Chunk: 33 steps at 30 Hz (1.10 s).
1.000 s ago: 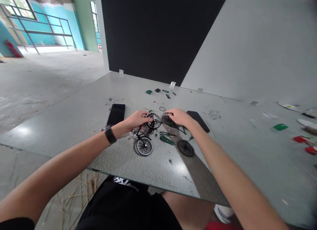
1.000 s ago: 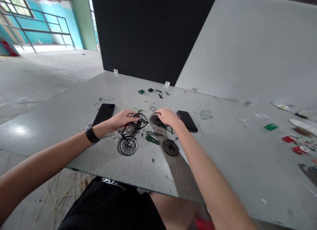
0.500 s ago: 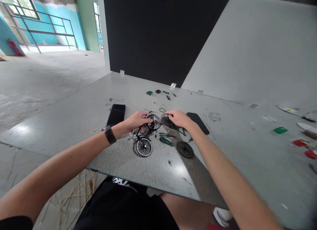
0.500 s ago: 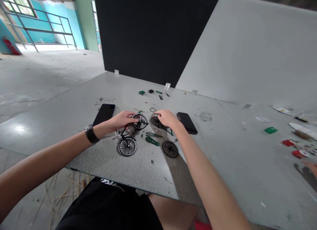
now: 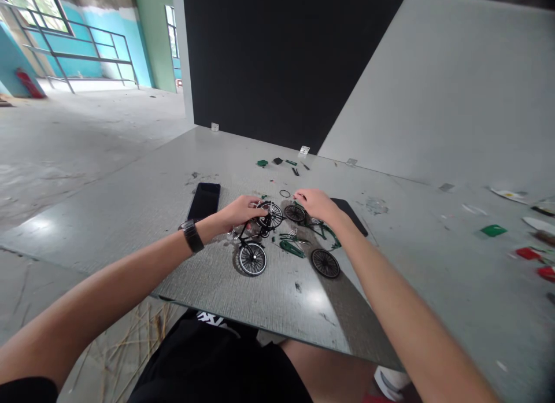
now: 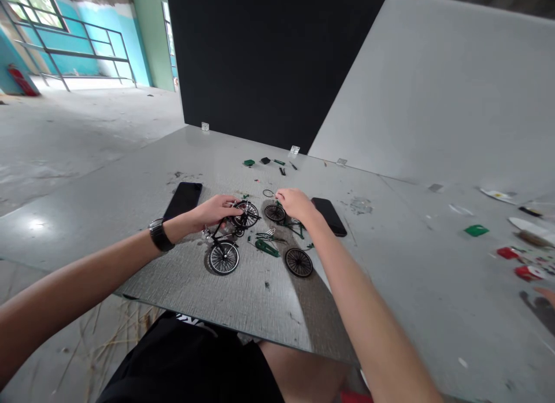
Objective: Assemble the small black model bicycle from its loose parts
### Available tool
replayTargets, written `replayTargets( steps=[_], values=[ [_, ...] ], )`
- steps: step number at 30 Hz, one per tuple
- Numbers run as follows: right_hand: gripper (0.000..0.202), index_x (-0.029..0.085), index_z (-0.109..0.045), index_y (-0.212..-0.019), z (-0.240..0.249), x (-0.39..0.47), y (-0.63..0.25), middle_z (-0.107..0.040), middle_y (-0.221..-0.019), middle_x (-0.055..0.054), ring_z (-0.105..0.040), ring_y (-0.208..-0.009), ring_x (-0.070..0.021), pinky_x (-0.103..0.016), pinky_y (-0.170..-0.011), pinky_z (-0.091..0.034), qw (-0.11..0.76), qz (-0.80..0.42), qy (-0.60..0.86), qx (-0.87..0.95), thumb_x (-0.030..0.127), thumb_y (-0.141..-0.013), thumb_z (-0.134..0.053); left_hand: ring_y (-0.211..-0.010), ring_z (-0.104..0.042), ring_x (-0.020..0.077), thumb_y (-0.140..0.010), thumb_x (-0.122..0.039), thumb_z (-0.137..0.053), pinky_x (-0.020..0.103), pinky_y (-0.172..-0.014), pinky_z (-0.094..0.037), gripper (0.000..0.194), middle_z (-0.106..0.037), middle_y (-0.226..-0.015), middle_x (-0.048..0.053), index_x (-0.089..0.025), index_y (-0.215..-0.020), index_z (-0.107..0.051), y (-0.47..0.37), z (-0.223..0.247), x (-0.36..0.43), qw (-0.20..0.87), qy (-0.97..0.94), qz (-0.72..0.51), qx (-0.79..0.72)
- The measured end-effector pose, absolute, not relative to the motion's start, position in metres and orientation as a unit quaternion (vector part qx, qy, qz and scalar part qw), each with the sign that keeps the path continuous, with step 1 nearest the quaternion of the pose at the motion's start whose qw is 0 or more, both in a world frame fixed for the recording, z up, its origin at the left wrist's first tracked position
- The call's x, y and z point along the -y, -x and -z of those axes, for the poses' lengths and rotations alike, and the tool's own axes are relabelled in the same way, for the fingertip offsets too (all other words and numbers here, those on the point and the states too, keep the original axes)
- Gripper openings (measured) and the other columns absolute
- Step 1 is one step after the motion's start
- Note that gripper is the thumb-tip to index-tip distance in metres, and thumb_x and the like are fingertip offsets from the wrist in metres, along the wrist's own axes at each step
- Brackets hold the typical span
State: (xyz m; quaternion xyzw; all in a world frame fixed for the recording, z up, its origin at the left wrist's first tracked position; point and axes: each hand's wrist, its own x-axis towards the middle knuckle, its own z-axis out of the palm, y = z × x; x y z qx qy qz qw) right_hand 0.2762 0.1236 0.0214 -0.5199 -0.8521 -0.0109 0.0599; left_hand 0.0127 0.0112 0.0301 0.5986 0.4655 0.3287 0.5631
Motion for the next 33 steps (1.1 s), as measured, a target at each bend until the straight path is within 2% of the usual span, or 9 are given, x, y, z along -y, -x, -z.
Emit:
replayTargets(
  steps=[4, 13, 25, 33],
  values=[
    [0.036, 0.019, -0.080, -0.099, -0.024, -0.125, -0.271, -0.078, -0.108, -0.013, -0.068, -0.097, -0.0276, -0.037, -0.082, -0.045, 0.045, 0.017, 0.508, 0.860, 0.027, -0.096, -0.045, -0.046, -0.050, 0.0047, -0.094, -0.016, -0.062, 0.019, -0.042, -0.037, 0.008, -0.062, -0.070, -0.002, -0.012, -0.097, -0.067, -0.013, -0.030, -0.011, 0.569, -0.596, -0.331, -0.460],
    [0.043, 0.023, -0.080, -0.117, -0.025, -0.123, -0.264, -0.078, -0.115, -0.011, -0.070, -0.101, -0.0306, -0.040, -0.078, -0.048, 0.006, 0.007, 0.538, 0.843, 0.024, -0.093, -0.045, -0.044, -0.047, 0.0039, -0.094, -0.021, -0.064, 0.019, -0.041, -0.036, 0.011, -0.063, -0.073, -0.001, -0.013, -0.099, -0.068, -0.011, -0.025, -0.014, 0.566, -0.606, -0.328, -0.453],
    [0.043, 0.023, -0.079, -0.118, -0.022, -0.123, -0.264, -0.077, -0.118, -0.011, -0.069, -0.105, -0.0308, -0.042, -0.083, -0.050, 0.006, 0.020, 0.532, 0.847, 0.024, -0.092, -0.044, -0.048, -0.050, 0.0046, -0.093, -0.020, -0.064, 0.020, -0.044, -0.039, 0.011, -0.065, -0.075, 0.001, -0.013, -0.099, -0.069, -0.011, -0.025, -0.015, 0.573, -0.600, -0.333, -0.448],
    [0.040, 0.023, -0.079, -0.115, -0.021, -0.120, -0.261, -0.077, -0.118, -0.012, -0.069, -0.104, -0.0297, -0.038, -0.078, -0.048, 0.011, 0.032, 0.537, 0.843, 0.025, -0.093, -0.045, -0.046, -0.048, 0.0049, -0.092, -0.021, -0.064, 0.021, -0.043, -0.039, 0.011, -0.063, -0.073, -0.001, -0.013, -0.099, -0.068, -0.011, -0.026, -0.014, 0.574, -0.602, -0.332, -0.445]
  ],
)
